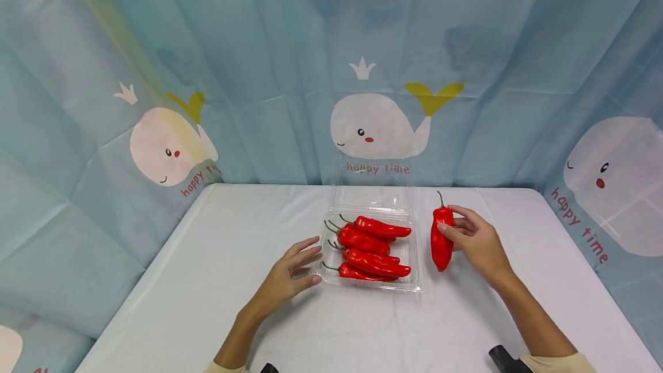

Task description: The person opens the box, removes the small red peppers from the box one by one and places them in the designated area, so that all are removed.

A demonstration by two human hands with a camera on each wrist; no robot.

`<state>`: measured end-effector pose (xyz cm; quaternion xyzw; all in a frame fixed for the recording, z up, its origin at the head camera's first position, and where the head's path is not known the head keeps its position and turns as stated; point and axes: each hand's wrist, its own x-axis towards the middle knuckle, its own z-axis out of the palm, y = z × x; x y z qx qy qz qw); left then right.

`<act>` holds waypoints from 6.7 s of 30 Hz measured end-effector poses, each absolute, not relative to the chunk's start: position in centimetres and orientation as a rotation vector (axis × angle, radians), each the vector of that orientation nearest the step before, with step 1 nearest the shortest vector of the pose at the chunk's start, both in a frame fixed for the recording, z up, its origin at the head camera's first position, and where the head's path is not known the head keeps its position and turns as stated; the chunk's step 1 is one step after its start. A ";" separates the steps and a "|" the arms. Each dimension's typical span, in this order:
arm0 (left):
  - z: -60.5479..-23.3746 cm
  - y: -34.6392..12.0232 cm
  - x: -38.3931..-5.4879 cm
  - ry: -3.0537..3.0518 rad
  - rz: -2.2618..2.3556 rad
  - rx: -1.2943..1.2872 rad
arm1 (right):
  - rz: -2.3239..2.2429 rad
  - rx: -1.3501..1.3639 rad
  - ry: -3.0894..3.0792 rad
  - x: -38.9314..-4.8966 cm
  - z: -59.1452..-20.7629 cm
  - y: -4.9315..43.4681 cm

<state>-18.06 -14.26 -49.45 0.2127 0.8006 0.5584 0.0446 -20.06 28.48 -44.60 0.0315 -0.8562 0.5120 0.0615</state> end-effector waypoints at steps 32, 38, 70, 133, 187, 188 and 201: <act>-49.3 -14.2 -17.9 2.452 1.696 0.659 | 1.521 -0.101 -2.821 -20.8 -46.9 31.5; -49.3 -14.3 -17.9 2.448 1.688 0.648 | 1.516 -0.114 -2.844 -20.7 -47.0 31.9; -49.3 -14.3 -17.9 2.448 1.685 0.641 | 1.348 -0.245 -2.950 -21.3 -47.7 33.6; -49.3 -14.2 -17.8 2.475 1.683 0.654 | 1.279 -0.071 -2.690 -19.4 -46.1 31.7; -49.0 -14.2 -17.7 2.469 1.681 0.656 | 1.623 0.471 -2.558 -18.4 -43.5 22.8; -49.0 -14.2 -17.7 2.472 1.679 0.658 | 1.636 0.482 -2.551 -18.3 -43.5 22.7; -49.0 -14.1 -17.6 2.488 1.668 0.649 | 1.685 0.528 -2.564 -18.2 -44.3 21.1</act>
